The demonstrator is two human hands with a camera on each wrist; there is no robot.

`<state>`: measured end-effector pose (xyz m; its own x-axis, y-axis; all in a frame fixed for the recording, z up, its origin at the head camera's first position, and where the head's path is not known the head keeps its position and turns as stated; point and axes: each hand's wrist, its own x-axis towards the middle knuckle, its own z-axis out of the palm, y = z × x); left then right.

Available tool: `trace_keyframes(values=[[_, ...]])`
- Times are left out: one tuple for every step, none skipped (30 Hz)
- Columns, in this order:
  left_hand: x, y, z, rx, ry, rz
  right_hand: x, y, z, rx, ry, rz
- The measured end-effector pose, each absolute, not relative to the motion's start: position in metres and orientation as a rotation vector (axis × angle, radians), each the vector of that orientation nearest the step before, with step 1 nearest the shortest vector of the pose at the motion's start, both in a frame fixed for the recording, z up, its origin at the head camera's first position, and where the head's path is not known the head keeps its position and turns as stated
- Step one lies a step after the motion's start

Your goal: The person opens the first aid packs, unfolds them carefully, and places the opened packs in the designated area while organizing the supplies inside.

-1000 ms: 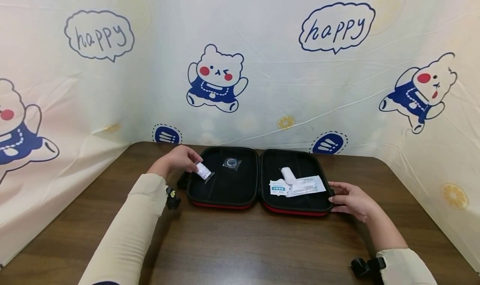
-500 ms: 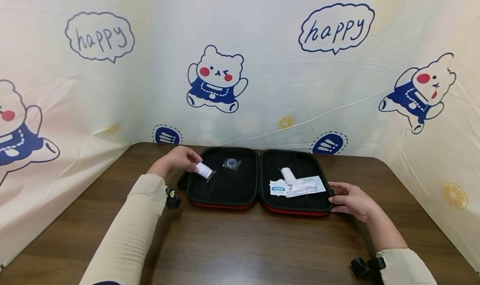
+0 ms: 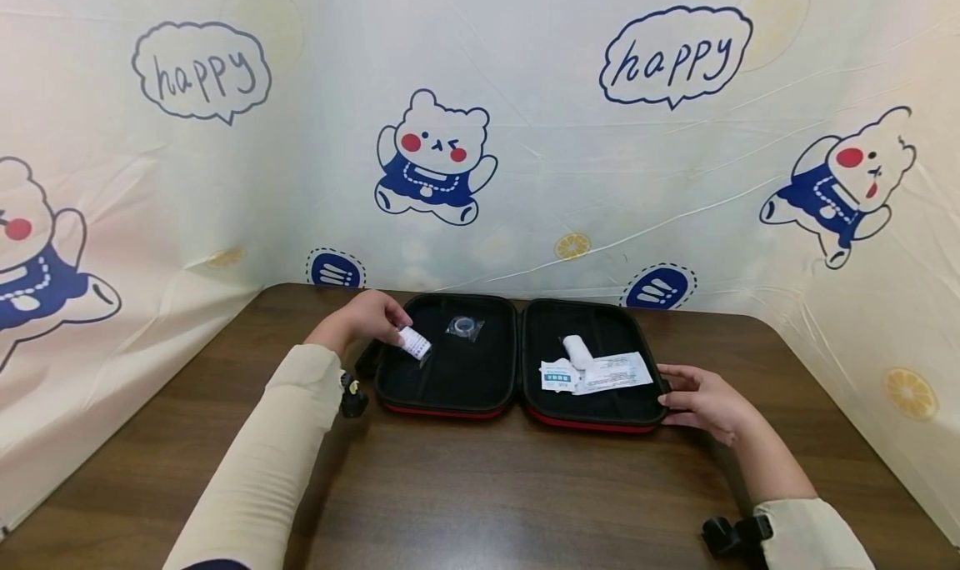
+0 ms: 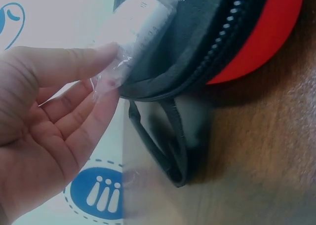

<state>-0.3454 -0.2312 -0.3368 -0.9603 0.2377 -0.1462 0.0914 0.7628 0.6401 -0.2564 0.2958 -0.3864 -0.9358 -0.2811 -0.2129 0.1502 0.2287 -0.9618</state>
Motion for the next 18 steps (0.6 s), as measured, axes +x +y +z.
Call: trace_keyframes(values=[[-0.3458,-0.2307,-0.3374,0.263,2.740,0.981,-0.2565,0.2958,-0.3862,-0.121,2.167,-1.757],[-0.3463,-0.2304,-0.3383,0.263,2.740,0.983,-0.2565,0.2959,-0.3862,-0.121,2.168,-1.757],[-0.3469,-0.2303,-0.3392,0.268,2.742,0.983,-0.2565,0.2960,-0.3862,-0.118,2.167,-1.759],[-0.3468,-0.2303,-0.3398,0.262,2.742,0.988,-0.2564,0.2960,-0.3861,-0.116,2.167,-1.757],[-0.3465,-0.2304,-0.3402,0.257,2.743,0.991,-0.2562,0.2959,-0.3861,-0.112,2.167,-1.756],[-0.3463,-0.2306,-0.3404,0.258,2.743,0.991,-0.2560,0.2959,-0.3860,-0.108,2.168,-1.755],[-0.3463,-0.2311,-0.3405,0.262,2.743,0.991,-0.2558,0.2959,-0.3859,-0.106,2.167,-1.755],[-0.3462,-0.2316,-0.3404,0.267,2.744,0.988,-0.2557,0.2959,-0.3859,-0.105,2.167,-1.753],[-0.3458,-0.2322,-0.3401,0.268,2.745,0.987,-0.2556,0.2960,-0.3859,-0.105,2.167,-1.752],[-0.3454,-0.2329,-0.3398,0.267,2.746,0.986,-0.2555,0.2959,-0.3859,-0.107,2.168,-1.750],[-0.3449,-0.2338,-0.3394,0.270,2.743,0.989,-0.2556,0.2959,-0.3859,-0.107,2.168,-1.750],[-0.3443,-0.2346,-0.3389,0.270,2.740,0.995,-0.2558,0.2959,-0.3860,-0.109,2.167,-1.750],[-0.3437,-0.2354,-0.3384,0.267,2.736,1.001,-0.2560,0.2959,-0.3861,-0.110,2.165,-1.751],[-0.3431,-0.2360,-0.3380,0.262,2.731,1.009,-0.2562,0.2960,-0.3862,-0.111,2.164,-1.752],[-0.3425,-0.2365,-0.3376,0.258,2.725,1.016,-0.2564,0.2961,-0.3863,-0.110,2.164,-1.753],[-0.3419,-0.2369,-0.3375,0.252,2.720,1.023,-0.2566,0.2962,-0.3863,-0.108,2.164,-1.753],[-0.3417,-0.2369,-0.3377,0.247,2.717,1.030,-0.2568,0.2963,-0.3864,-0.107,2.163,-1.753],[-0.3417,-0.2368,-0.3380,0.247,2.715,1.030,-0.2570,0.2964,-0.3864,-0.107,2.164,-1.752]])
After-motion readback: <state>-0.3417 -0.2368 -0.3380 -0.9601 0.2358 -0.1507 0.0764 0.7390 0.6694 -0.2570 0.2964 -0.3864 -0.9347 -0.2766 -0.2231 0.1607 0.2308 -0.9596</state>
